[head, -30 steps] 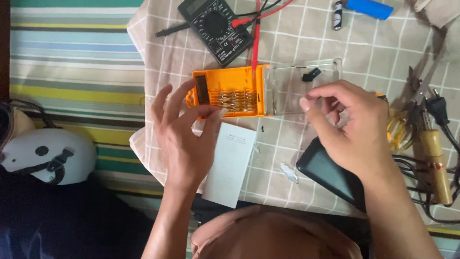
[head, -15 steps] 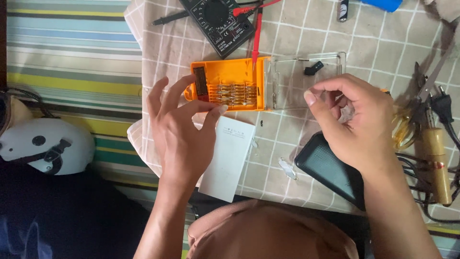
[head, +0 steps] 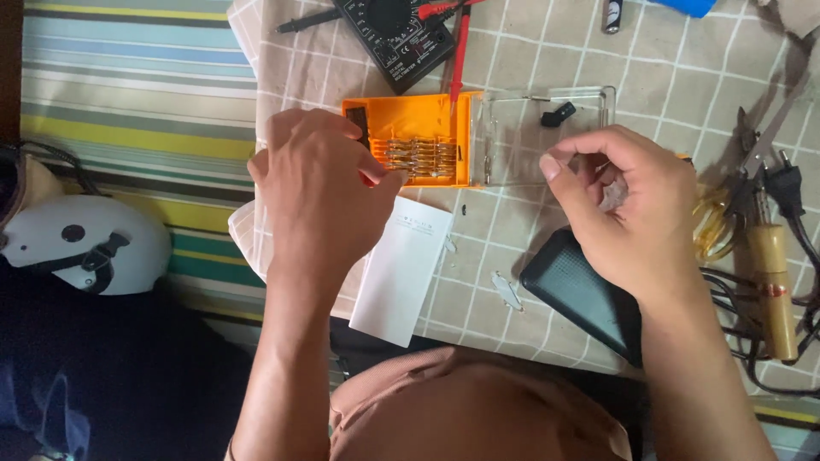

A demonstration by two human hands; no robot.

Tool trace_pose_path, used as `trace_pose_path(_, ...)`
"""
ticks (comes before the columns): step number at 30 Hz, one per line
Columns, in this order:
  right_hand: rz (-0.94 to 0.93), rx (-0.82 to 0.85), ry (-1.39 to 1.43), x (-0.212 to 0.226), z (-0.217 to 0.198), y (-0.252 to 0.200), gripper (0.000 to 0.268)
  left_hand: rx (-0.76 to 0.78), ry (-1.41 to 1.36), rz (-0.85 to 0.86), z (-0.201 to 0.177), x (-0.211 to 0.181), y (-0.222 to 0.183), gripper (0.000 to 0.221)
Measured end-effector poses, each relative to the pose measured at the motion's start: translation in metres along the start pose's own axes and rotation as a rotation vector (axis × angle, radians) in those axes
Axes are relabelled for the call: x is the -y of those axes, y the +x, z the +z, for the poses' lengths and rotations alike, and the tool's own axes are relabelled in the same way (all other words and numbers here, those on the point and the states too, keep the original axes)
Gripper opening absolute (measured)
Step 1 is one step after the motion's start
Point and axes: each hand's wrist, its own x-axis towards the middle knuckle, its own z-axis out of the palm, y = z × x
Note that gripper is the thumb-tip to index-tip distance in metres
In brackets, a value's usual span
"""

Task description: Organizing small screwdriver bits and electronic components into a plastic organizer case on a workspace.

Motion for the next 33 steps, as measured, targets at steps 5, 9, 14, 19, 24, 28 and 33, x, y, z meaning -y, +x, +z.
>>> trace_pose_path(5,0.023,-0.026,0.043,-0.001,0.002,0.0,0.004,0.096,0.017,-0.068,-0.006,-0.003,0.004,0.018)
trace_pose_path(9,0.012,-0.05,0.095,0.004,-0.005,-0.002,0.006,0.145,0.036,-0.061,-0.007,-0.006,0.006,0.018)
trace_pose_path(14,-0.098,0.039,-0.105,0.02,-0.041,-0.024,0.015,0.08,0.014,-0.008,0.0,0.001,-0.001,0.03)
trace_pose_path(19,0.063,0.418,-0.532,0.02,-0.043,-0.071,0.078,-0.22,-0.088,0.292,0.013,0.016,-0.02,0.024)
trace_pose_path(24,-0.261,0.085,-0.486,0.004,-0.027,-0.089,0.064,-0.45,-0.164,0.343,0.007,-0.007,-0.074,0.032)
trace_pose_path(28,-0.185,0.028,-0.431,0.002,-0.02,-0.089,0.069,-0.387,0.074,0.26,0.034,-0.02,-0.114,0.08)
trace_pose_path(33,-0.072,-0.023,-0.462,0.007,-0.015,-0.082,0.067,-0.349,-0.166,0.195,0.045,-0.018,-0.122,0.067)
